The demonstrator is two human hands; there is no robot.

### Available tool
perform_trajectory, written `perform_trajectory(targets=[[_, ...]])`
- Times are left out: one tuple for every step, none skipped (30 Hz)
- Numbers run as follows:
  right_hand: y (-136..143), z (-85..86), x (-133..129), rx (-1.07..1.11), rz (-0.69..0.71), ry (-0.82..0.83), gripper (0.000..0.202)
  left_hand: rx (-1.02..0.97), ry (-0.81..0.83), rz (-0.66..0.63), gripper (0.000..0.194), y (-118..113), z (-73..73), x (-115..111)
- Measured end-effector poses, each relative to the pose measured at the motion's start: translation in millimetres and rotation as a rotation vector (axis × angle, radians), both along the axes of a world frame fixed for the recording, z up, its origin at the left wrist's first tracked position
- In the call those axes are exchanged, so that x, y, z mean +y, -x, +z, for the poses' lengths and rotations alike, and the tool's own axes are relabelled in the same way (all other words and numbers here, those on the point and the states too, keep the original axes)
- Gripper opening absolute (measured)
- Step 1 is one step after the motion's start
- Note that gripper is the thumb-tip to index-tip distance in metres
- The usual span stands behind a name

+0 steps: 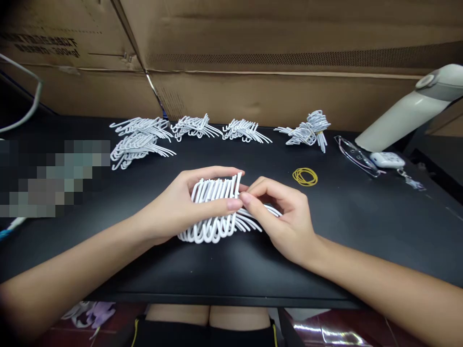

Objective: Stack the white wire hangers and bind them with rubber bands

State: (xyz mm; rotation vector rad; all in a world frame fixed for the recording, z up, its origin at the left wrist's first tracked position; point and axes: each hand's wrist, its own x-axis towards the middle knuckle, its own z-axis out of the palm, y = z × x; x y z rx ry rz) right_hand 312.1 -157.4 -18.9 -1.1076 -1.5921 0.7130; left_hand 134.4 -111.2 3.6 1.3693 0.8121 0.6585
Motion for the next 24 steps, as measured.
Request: perform_trajectory(targets=[[0, 0.2, 0, -0.002, 0.002, -0.007, 0.021, -0.002, 0.000, 0.002, 0.056, 0, 0.3, 0], [-1, 0.4, 0, -0.006, 0.000, -0.010, 0.021, -0.004, -0.001, 0.002, 0.056, 0, 0.5, 0], [-1, 0.7, 0, -0.011, -0.006, -0.013, 0.021, -0.006, -0.002, 0.003, 0.056, 0, 0.5, 0], [-1, 1.0, 0, -0.018, -0.011, -0.014, 0.021, -0.008, -0.003, 0.005, 0.057, 0, 0.2, 1], [-2, 1.3, 0, -0.027, -0.014, -0.013, 0.021, -0.008, -0.003, 0.005, 0.057, 0, -0.4, 1], [-2, 1.6, 0, -0.035, -0.015, -0.011, 0.022, -0.007, -0.001, 0.006, 0.057, 0, -1.2, 1], [-2, 1.8, 0, -0.047, -0.014, -0.007, 0.023, -0.005, -0.001, 0.009, 0.057, 0, -2.2, 1], [-2, 1.8, 0, -0.062, -0.010, 0.000, 0.024, -0.004, -0.002, 0.019, 0.057, -1, -3.4, 1], [-2, 1.7, 0, -0.079, -0.007, 0.007, 0.024, -0.004, -0.005, 0.031, 0.056, -2, -4.6, 1], [-2, 1.4, 0, -0.096, -0.007, 0.013, 0.025, -0.004, -0.010, 0.045, 0.055, -3, -5.8, 1], [-2, 0.9, -1, -0.113, -0.009, 0.012, 0.025, -0.005, -0.017, 0.059, 0.054, -4, -6.9, 1], [-2, 0.4, -1, -0.129, -0.014, 0.006, 0.025, -0.005, -0.024, 0.071, 0.053, -4, -7.9, 0], [-2, -0.1, -1, -0.145, -0.021, -0.005, 0.025, -0.004, -0.029, 0.075, 0.053, -5, -8.6, 0], [-2, -0.6, -2, -0.159, -0.029, -0.020, 0.025, -0.004, -0.032, 0.074, 0.052, -5, -9.0, 0], [-2, -1.0, -3, -0.170, -0.036, -0.037, 0.024, -0.006, -0.036, 0.070, 0.051, -5, -9.0, 0], [-2, -1.2, -4, -0.181, -0.038, -0.051, 0.023, -0.009, -0.038, 0.061, 0.050, -5, -8.7, -1], [-2, -1.4, -5, -0.190, -0.035, -0.064, 0.021, -0.013, -0.040, 0.050, 0.050, -5, -8.1, -1], [-2, -1.7, -6, -0.198, -0.029, -0.075, 0.017, -0.019, -0.041, 0.040, 0.049, -5, -7.2, -1], [-1, -2.1, -7, -0.204, -0.024, -0.085, 0.013, -0.026, -0.042, 0.036, 0.048, -5, -6.1, -1], [-1, -2.9, -8, -0.207, -0.020, -0.094, 0.008, -0.034, -0.044, 0.037, 0.047, -4, -5.0, -2], [-1, -4.0, -9, -0.203, -0.023, -0.106, 0.003, -0.043, -0.046, 0.045, 0.047, -4, -3.9, -2], [-1, -5.5, -10, -0.191, -0.030, -0.119, 0.010, -0.053, -0.048, 0.057, 0.047, -4, -2.9, -2], [-1, -7.3, -11, -0.174, -0.039, -0.133, 0.019, -0.060, -0.049, 0.070, 0.047, -4, -2.2, -3], [-1, -9.2, -12, -0.155, -0.048, -0.145, 0.027, -0.065, -0.049, 0.081, 0.047, -4, -1.8, -3]])
